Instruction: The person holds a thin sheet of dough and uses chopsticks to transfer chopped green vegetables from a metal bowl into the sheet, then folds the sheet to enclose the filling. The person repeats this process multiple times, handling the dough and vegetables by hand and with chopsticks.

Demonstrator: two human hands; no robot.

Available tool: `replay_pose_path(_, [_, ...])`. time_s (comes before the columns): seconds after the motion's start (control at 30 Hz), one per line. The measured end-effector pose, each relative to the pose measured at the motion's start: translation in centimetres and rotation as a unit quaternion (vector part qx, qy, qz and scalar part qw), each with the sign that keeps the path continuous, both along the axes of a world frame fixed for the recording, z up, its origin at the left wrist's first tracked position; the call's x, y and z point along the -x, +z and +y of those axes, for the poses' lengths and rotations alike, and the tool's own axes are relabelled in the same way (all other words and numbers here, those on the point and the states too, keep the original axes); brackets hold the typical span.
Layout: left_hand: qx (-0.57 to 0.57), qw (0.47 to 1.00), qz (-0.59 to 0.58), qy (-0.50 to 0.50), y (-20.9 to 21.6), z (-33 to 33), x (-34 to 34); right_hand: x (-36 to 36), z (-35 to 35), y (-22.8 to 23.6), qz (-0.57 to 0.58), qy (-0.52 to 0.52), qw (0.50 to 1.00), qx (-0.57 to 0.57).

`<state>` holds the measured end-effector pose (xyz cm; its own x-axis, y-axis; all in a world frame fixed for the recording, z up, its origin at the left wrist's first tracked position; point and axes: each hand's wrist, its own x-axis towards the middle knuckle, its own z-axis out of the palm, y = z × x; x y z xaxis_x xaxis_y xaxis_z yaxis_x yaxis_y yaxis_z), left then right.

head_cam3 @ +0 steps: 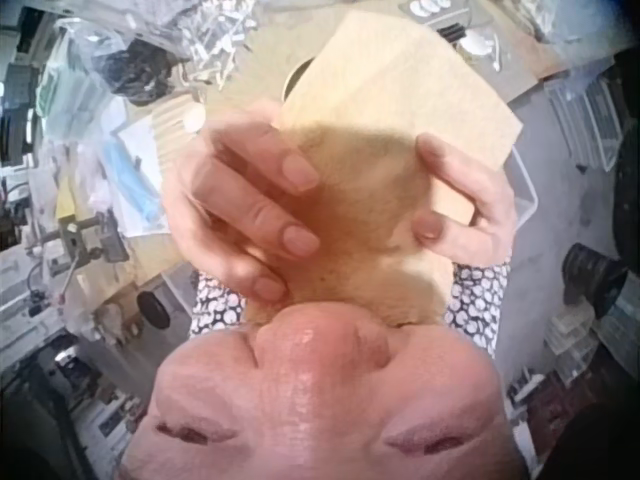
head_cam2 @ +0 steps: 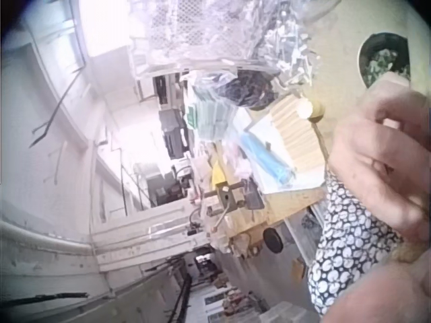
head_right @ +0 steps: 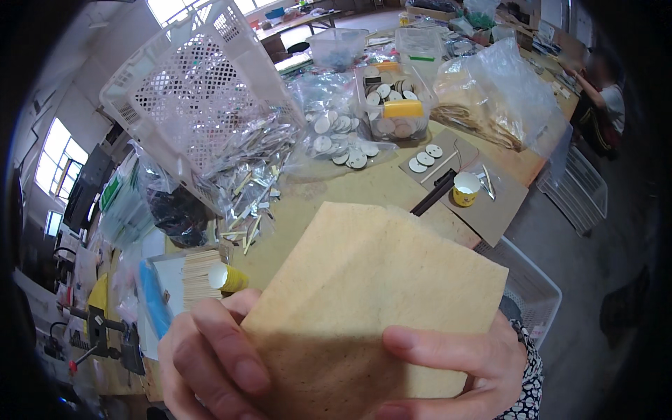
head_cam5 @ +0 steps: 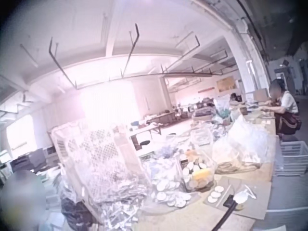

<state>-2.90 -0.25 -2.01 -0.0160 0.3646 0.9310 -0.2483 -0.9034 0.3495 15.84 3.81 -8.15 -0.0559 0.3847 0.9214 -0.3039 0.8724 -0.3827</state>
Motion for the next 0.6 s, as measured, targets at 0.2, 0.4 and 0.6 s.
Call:
replay_pose_path(0.2, [0.134,0.982,-0.13,0.02,-2.0,-1.8,-1.6,-0.1,0.6,-0.3,-0.011,-0.008,1.0,-0.015])
replay_pose_path(0.4, [0.021,0.995,-0.097,0.017,-0.7,0.1,-2.1,0.2,0.9,-0.4,-0.023,0.002,1.0,-0.019])
replay_pose_path(0.6, [-0.131,0.989,-0.067,-0.015,-0.1,2.6,-3.1,0.0,0.8,-0.1,-0.031,-0.001,0.999,-0.015])
